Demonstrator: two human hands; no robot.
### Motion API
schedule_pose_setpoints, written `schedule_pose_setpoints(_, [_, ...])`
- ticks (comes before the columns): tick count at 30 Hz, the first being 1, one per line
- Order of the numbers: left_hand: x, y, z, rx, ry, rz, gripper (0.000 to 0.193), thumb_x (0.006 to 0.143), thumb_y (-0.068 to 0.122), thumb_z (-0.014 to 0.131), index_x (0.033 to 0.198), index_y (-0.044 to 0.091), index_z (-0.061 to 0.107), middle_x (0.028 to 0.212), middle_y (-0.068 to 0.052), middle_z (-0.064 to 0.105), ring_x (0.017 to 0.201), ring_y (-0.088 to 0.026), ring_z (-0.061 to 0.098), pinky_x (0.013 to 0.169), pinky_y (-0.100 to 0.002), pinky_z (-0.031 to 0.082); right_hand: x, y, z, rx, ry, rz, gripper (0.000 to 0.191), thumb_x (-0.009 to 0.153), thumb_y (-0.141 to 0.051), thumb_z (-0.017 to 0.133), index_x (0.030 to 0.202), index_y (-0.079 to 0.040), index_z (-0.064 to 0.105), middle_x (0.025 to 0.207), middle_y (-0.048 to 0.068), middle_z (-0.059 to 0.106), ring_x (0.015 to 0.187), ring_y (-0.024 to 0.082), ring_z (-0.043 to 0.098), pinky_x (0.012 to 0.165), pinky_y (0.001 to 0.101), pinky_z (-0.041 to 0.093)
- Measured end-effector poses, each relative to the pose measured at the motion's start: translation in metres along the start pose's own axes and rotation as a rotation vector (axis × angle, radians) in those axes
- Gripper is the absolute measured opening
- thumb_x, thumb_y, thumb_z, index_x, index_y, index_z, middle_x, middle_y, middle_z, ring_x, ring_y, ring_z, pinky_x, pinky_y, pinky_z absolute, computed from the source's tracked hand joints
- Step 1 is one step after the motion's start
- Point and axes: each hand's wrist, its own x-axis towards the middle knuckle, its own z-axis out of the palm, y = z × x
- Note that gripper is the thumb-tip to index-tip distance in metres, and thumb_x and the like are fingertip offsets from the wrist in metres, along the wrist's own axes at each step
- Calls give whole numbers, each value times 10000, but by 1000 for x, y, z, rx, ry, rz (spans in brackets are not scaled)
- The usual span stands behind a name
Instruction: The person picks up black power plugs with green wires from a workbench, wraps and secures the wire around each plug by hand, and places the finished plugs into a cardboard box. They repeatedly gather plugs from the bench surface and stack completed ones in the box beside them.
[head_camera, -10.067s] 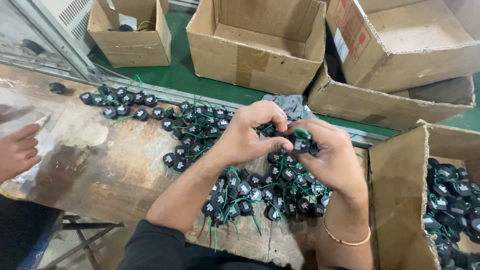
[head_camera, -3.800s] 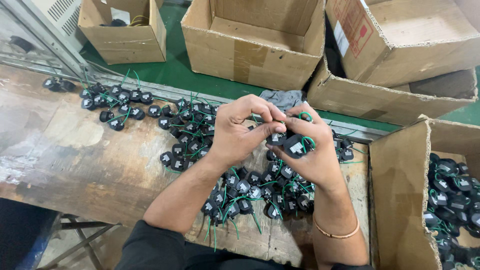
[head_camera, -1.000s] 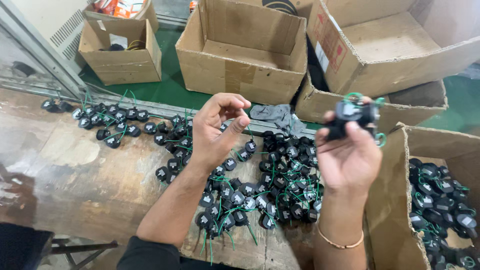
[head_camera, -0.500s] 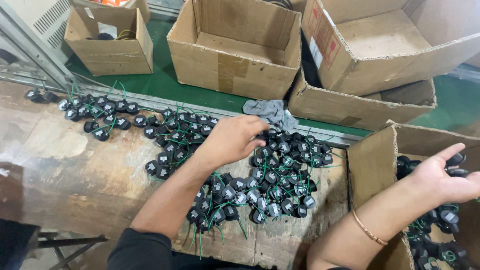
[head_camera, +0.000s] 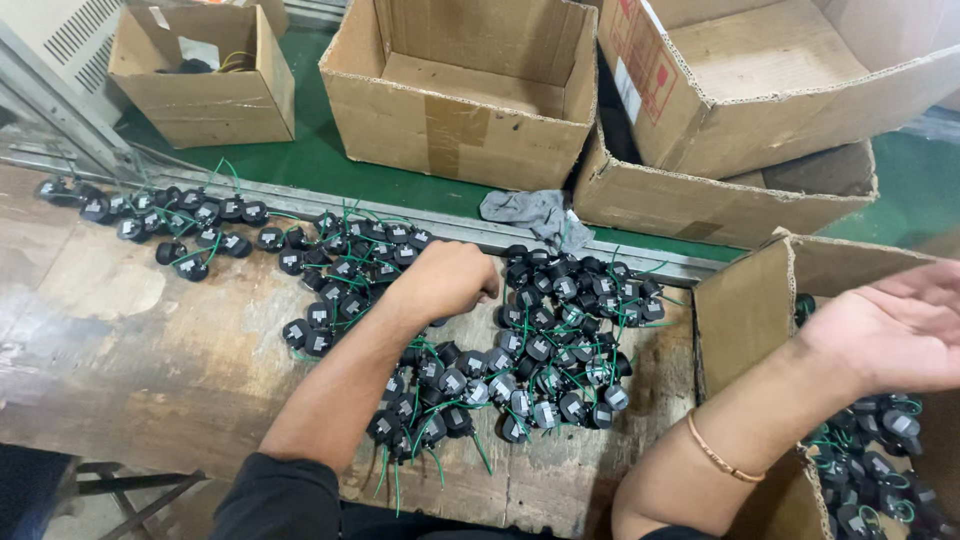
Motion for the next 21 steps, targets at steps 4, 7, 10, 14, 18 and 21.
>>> schedule_pose_setpoints(4, [-20, 6, -35, -203, 178, 171, 166, 795, 154, 750, 945, 187, 813, 843, -78, 775, 806, -300, 726, 697, -440, 554, -64, 17, 104, -256, -353, 314, 427, 1059, -121, 645, 1448, -82, 475, 1273, 130, 676, 1050, 216, 699, 866, 312, 600])
schedule_pose_setpoints(7, [-40, 16, -53, -368, 431, 359, 139, 831, 122, 771, 968, 141, 783, 876, -74, 768, 821, -275, 740, 703, -393, 566, -96, 36, 171, -617, -798, 583, 747, 956, -17, 762, 1585, -88, 366, 1355, 152, 639, 1152, 258, 679, 972, 359, 578])
schedule_pose_setpoints(10, [-50, 29, -61, -464, 609, 414, 167, 849, 63, 775, 1007, 112, 752, 935, -66, 766, 859, -249, 758, 742, -348, 590, -127, 69, 207, -610, -1262, 966, 929, 793, -45, 792, 1574, -86, 290, 1440, 131, 563, 1234, 233, 635, 1004, 389, 559])
schedule_pose_setpoints(14, [-48, 35, -60, -472, 807, 391, 180, 853, 22, 781, 1016, 91, 749, 947, -72, 763, 848, -244, 757, 745, -334, 590, -166, 95, 207, -555, -1422, 767, 645, 810, -18, 848, 1376, -8, 538, 1259, 123, 676, 1140, 170, 597, 981, 332, 500])
schedule_pose_setpoints(18, [-43, 39, -50, -531, 914, 364, 180, 859, 4, 800, 1014, 80, 748, 939, -84, 765, 824, -230, 754, 739, -314, 587, -172, 100, 191, -597, -1318, 1040, 356, 872, -70, 833, 1182, -21, 665, 1037, 43, 738, 972, 86, 637, 859, 293, 551])
schedule_pose_setpoints(21, [-40, 41, -45, -589, 888, 422, 227, 876, -39, 767, 1073, 71, 737, 999, -90, 763, 903, -235, 773, 800, -310, 613, -164, 97, 186, -768, -1432, 983, 333, 844, -81, 853, 1139, -30, 707, 916, 22, 729, 859, 86, 588, 767, 293, 531])
